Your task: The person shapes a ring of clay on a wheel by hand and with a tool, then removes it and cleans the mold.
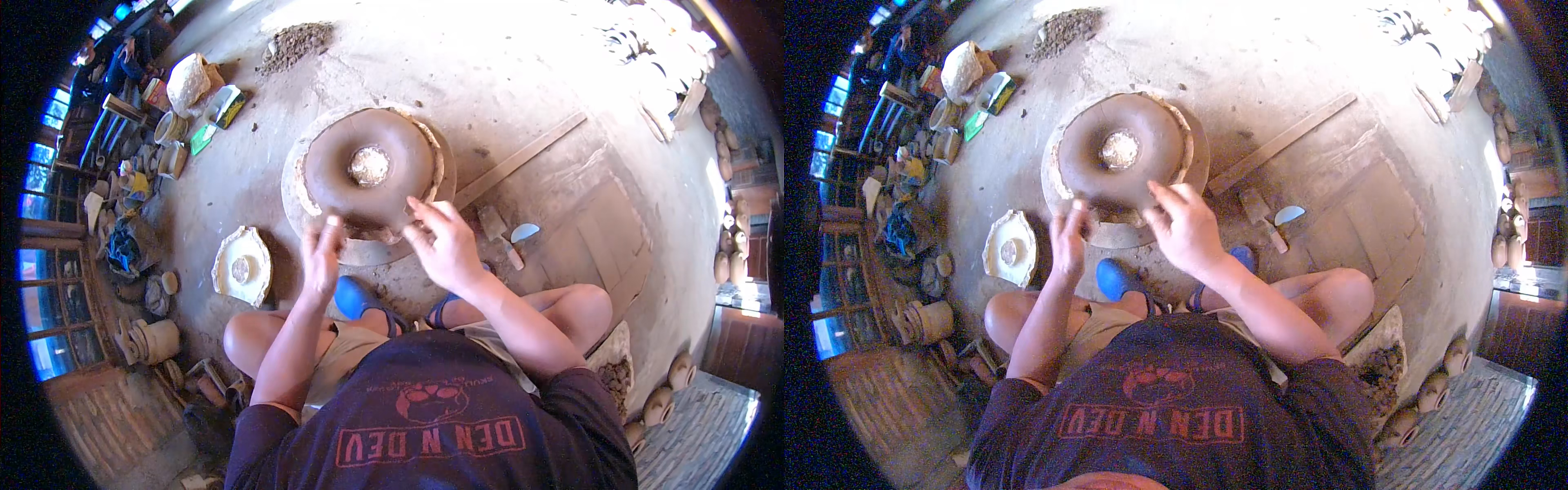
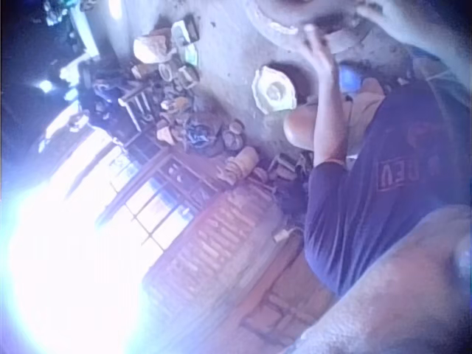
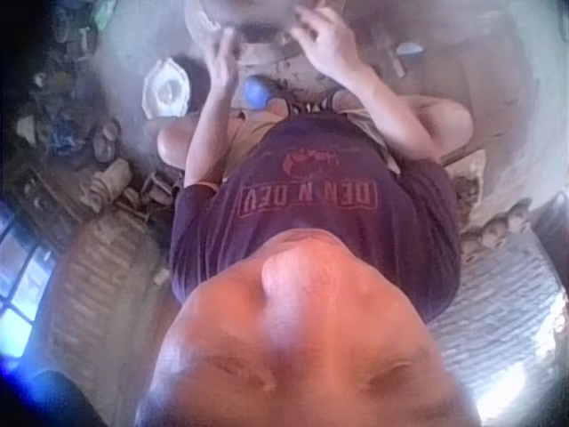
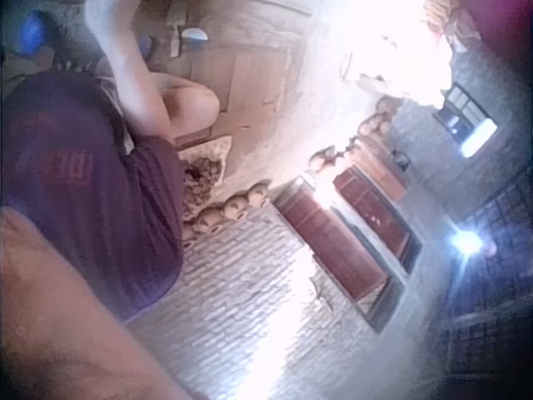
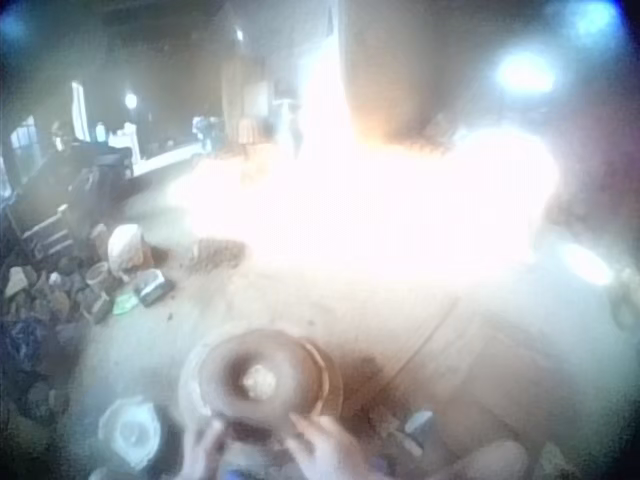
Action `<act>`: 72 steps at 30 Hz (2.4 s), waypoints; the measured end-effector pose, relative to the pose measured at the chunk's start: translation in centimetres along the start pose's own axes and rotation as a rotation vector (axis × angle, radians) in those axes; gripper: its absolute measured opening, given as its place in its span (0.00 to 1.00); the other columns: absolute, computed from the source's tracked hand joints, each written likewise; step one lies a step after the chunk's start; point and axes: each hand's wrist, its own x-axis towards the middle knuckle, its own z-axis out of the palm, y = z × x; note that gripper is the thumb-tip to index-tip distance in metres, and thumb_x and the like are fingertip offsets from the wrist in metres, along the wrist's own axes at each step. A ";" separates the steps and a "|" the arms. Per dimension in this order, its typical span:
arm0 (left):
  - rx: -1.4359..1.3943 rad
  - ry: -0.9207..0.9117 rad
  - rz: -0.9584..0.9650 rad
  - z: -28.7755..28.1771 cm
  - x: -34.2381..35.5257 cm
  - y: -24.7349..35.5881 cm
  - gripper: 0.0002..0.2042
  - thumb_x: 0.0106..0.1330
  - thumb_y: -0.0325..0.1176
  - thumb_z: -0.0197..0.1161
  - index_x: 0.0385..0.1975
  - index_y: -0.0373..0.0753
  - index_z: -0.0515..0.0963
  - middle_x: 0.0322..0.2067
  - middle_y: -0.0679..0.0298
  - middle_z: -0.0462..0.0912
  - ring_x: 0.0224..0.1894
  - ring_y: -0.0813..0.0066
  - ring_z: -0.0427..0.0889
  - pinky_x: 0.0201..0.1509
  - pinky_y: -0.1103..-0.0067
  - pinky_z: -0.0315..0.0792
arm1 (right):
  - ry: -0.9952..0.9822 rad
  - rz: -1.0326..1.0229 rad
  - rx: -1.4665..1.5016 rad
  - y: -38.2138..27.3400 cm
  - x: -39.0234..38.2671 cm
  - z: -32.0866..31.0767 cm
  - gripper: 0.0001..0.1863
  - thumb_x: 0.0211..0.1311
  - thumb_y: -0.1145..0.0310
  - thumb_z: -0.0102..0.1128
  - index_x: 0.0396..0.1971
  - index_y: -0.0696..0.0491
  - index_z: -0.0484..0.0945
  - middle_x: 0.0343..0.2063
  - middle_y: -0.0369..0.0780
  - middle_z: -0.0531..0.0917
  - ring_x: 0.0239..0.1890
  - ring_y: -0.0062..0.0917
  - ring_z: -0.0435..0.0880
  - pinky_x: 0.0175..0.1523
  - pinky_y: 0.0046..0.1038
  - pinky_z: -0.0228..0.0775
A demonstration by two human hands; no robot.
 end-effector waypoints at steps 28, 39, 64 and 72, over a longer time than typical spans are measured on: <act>-0.064 0.384 0.012 -3.1 9.6 -4.0 0.22 0.73 0.41 0.70 0.56 0.34 0.72 0.50 0.58 0.82 0.53 0.70 0.80 0.62 0.71 0.73 | 0.010 0.244 -0.052 10.1 10.3 -0.6 0.14 0.64 0.65 0.66 0.40 0.60 0.89 0.37 0.50 0.91 0.43 0.40 0.92 0.53 0.35 0.82; 0.011 0.396 0.003 -1.2 6.8 -2.8 0.27 0.76 0.39 0.66 0.68 0.33 0.66 0.62 0.53 0.78 0.63 0.65 0.77 0.69 0.67 0.69 | -0.006 0.069 -0.216 9.5 6.9 1.3 0.14 0.63 0.70 0.63 0.43 0.63 0.87 0.36 0.56 0.86 0.41 0.49 0.87 0.50 0.42 0.79; -0.066 -0.815 -0.506 2.8 -5.1 -2.4 0.27 0.74 0.63 0.60 0.47 0.40 0.77 0.30 0.71 0.74 0.31 0.82 0.73 0.31 0.79 0.67 | -0.403 -0.399 -0.103 2.9 -4.9 0.1 0.24 0.65 0.58 0.70 0.53 0.61 0.81 0.43 0.48 0.82 0.48 0.43 0.84 0.53 0.37 0.79; 0.043 -0.813 -0.310 3.9 -4.4 -0.9 0.22 0.74 0.58 0.63 0.45 0.42 0.77 0.27 0.74 0.72 0.26 0.84 0.68 0.29 0.82 0.62 | -0.291 -0.250 0.078 1.3 -4.8 -1.3 0.13 0.65 0.68 0.68 0.44 0.60 0.83 0.36 0.46 0.82 0.38 0.42 0.84 0.44 0.41 0.79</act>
